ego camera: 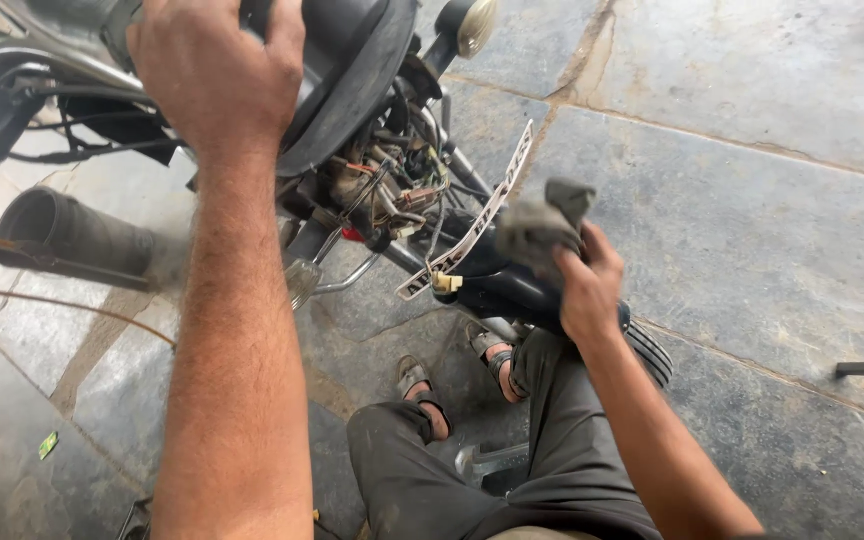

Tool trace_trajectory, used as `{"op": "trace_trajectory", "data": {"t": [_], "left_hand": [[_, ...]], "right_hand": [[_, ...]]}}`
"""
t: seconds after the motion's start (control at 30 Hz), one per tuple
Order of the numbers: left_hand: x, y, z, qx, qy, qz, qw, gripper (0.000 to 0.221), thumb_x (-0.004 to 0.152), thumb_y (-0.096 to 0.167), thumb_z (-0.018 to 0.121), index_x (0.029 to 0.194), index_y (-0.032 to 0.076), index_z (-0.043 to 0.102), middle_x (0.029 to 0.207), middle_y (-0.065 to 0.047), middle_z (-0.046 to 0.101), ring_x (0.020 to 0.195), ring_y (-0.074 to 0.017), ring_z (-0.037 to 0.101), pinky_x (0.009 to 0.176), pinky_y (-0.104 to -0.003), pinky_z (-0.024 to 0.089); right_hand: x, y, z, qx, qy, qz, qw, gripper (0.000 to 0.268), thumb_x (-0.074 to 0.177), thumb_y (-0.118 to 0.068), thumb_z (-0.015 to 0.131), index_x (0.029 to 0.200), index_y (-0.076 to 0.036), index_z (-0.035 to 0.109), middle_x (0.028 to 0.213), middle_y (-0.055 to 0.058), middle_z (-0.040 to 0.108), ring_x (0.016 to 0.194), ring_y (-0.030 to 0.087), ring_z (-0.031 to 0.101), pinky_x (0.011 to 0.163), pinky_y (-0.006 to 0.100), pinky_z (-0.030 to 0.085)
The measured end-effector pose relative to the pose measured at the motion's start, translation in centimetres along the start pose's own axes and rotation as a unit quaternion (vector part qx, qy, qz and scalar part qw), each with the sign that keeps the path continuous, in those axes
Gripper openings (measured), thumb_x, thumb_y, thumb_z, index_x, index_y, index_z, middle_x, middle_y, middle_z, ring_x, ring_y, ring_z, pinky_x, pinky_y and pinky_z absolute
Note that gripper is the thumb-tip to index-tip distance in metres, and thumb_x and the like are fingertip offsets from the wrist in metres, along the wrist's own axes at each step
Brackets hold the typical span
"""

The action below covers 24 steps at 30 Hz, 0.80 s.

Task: The person is seen working on the headlight and wiring of a motorcycle in a service bay.

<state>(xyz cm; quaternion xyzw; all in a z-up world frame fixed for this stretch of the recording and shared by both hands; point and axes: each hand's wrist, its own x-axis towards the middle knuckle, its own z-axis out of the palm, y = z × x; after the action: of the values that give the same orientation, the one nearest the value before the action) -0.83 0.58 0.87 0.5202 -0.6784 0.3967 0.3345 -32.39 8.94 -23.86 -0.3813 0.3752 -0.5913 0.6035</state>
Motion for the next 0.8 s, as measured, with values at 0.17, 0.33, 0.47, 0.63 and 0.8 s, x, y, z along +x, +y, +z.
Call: {"op": "trace_trajectory", "data": {"t": [0.17,0.33,0.47,0.63,0.8], "left_hand": [[0.8,1.2,-1.4,0.006,0.005,0.008,1.0,0.019,0.088,0.028,0.078,0.093,0.01,0.077,0.079,-0.002,0.072,0.074,-0.0247,0.064,0.067,-0.045,0.046],[-0.2,-0.3,0.1,0.013,-0.056,-0.05,0.997,0.02,0.095,0.031,0.079,0.104,0.014,0.08,0.09,0.0,0.077,0.081,-0.0199,0.064,0.074,-0.042,0.046],[-0.1,0.2,-0.2,0.03,-0.055,-0.046,0.997,0.021,0.094,0.033,0.079,0.105,0.015,0.08,0.091,0.001,0.077,0.081,-0.0172,0.064,0.077,-0.042,0.046],[0.2,0.5,-0.1,0.022,-0.054,-0.054,0.997,0.021,0.092,0.035,0.079,0.1,0.015,0.08,0.088,0.001,0.077,0.08,-0.0196,0.064,0.073,-0.043,0.046],[0.4,0.9,-0.8,0.011,-0.053,-0.044,0.998,0.022,0.09,0.034,0.079,0.096,0.013,0.078,0.086,-0.002,0.075,0.078,-0.0236,0.064,0.072,-0.045,0.046]], "right_hand": [[3.3,4.0,4.8,-0.19,0.071,-0.11,0.973,0.027,0.093,-0.005,0.067,0.118,0.005,0.07,0.095,0.013,0.074,0.081,0.021,0.069,0.07,0.035,0.058],[1.6,6.0,7.4,-0.24,0.108,-0.158,0.952,0.016,0.098,-0.014,0.065,0.106,-0.001,0.069,0.093,0.014,0.072,0.082,0.02,0.071,0.066,0.034,0.06],[7.4,4.4,7.0,-0.137,0.13,-0.137,0.972,0.011,0.101,-0.019,0.054,0.102,-0.01,0.061,0.098,0.007,0.068,0.073,0.015,0.067,0.057,0.031,0.062],[9.8,1.6,7.0,-0.202,0.161,-0.118,0.959,0.014,0.101,-0.02,0.062,0.101,-0.008,0.068,0.083,0.003,0.067,0.07,0.011,0.059,0.058,0.031,0.047],[4.4,4.9,4.1,-0.311,0.101,-0.155,0.932,0.01,0.096,-0.012,0.072,0.098,-0.002,0.073,0.085,0.007,0.07,0.076,0.015,0.063,0.065,0.035,0.051]]}}
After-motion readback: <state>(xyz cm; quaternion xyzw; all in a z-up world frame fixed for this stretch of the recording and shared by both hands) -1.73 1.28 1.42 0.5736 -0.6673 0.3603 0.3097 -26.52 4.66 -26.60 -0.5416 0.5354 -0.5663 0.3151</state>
